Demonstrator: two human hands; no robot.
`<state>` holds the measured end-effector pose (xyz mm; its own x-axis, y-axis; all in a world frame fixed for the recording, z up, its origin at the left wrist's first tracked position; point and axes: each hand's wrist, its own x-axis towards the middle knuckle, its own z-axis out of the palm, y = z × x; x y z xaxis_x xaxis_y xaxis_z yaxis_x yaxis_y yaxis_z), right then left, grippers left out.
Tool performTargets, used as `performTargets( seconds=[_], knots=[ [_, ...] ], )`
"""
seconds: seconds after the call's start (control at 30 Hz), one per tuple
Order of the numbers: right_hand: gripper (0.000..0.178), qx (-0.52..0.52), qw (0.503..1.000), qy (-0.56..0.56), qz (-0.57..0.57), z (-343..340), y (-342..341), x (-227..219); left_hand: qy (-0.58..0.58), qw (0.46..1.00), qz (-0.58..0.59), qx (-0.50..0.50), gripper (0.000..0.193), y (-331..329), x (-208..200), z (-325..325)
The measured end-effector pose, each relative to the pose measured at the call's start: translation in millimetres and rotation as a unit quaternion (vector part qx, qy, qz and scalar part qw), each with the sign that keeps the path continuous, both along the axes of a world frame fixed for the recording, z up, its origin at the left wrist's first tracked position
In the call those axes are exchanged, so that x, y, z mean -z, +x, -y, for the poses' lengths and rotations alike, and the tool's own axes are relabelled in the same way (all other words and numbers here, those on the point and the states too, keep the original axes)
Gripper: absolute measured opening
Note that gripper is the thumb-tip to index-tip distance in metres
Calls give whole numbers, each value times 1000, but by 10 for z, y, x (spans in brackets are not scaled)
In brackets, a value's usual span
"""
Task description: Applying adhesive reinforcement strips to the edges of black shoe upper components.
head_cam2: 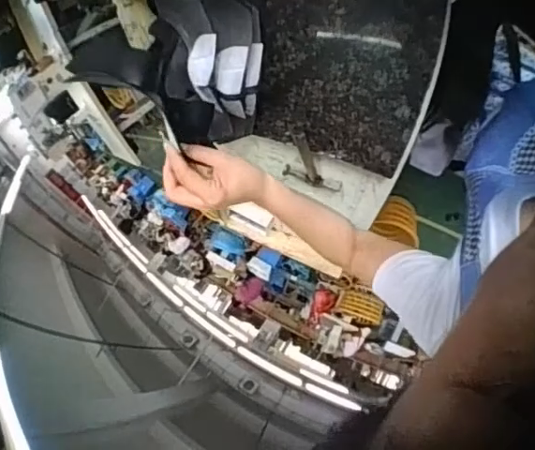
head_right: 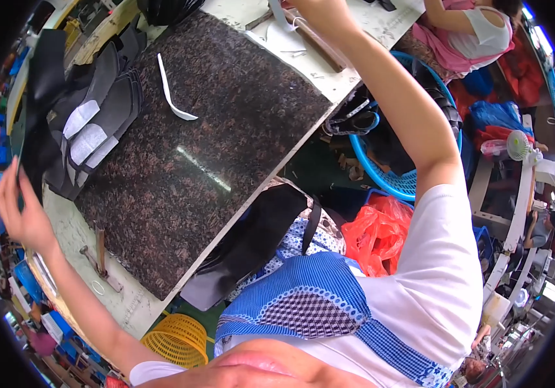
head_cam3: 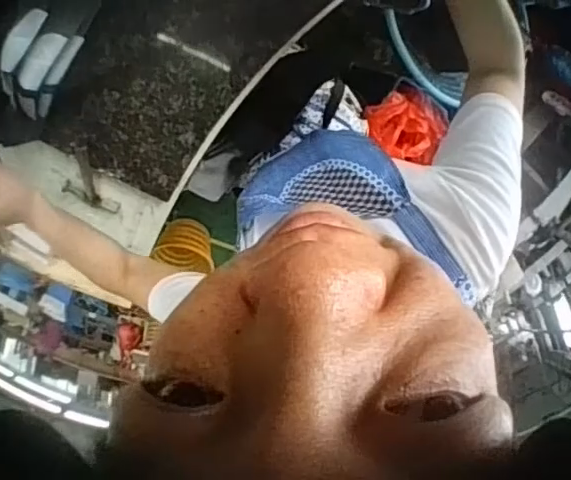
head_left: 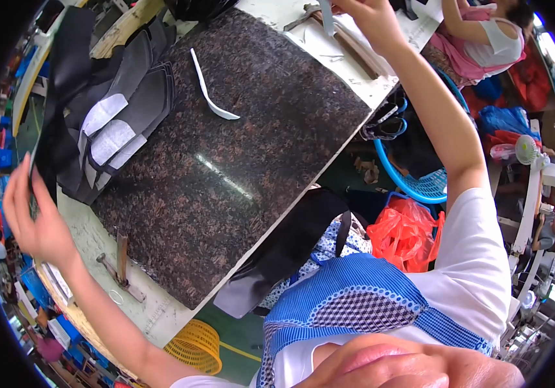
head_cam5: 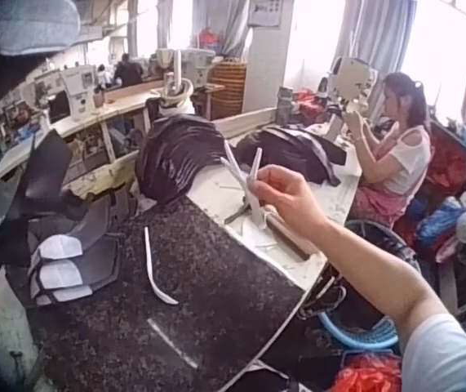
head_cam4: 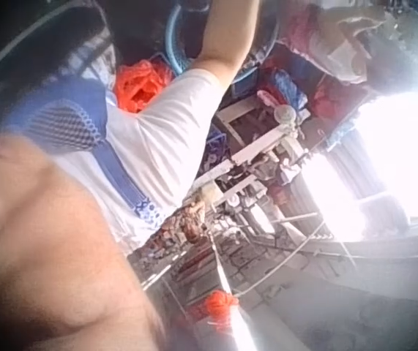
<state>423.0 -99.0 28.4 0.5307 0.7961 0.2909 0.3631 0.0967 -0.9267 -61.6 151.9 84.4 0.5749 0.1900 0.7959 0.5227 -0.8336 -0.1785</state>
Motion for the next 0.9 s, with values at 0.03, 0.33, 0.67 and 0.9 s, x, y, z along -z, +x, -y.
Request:
performTargets(
  seconds=[0.03, 0.33, 0.67, 0.9],
  knots=[
    [14, -24, 997, 15, -68, -52, -144, -70, 29, 998, 12, -47, 26, -59, 37, 308],
    [18, -135, 934, -14, -330, -120, -903, -86, -428, 840, -297, 149, 33, 281, 724, 2007],
    [23, -135, 984, 96, -59, -122, -1575, 17, -734, 607, 108, 285, 26, 1524, 405, 1384],
    [22, 1, 954, 99, -283, -305, -994, 612, -616, 680, 278, 285, 13, 1312, 550, 1348]
  ],
)
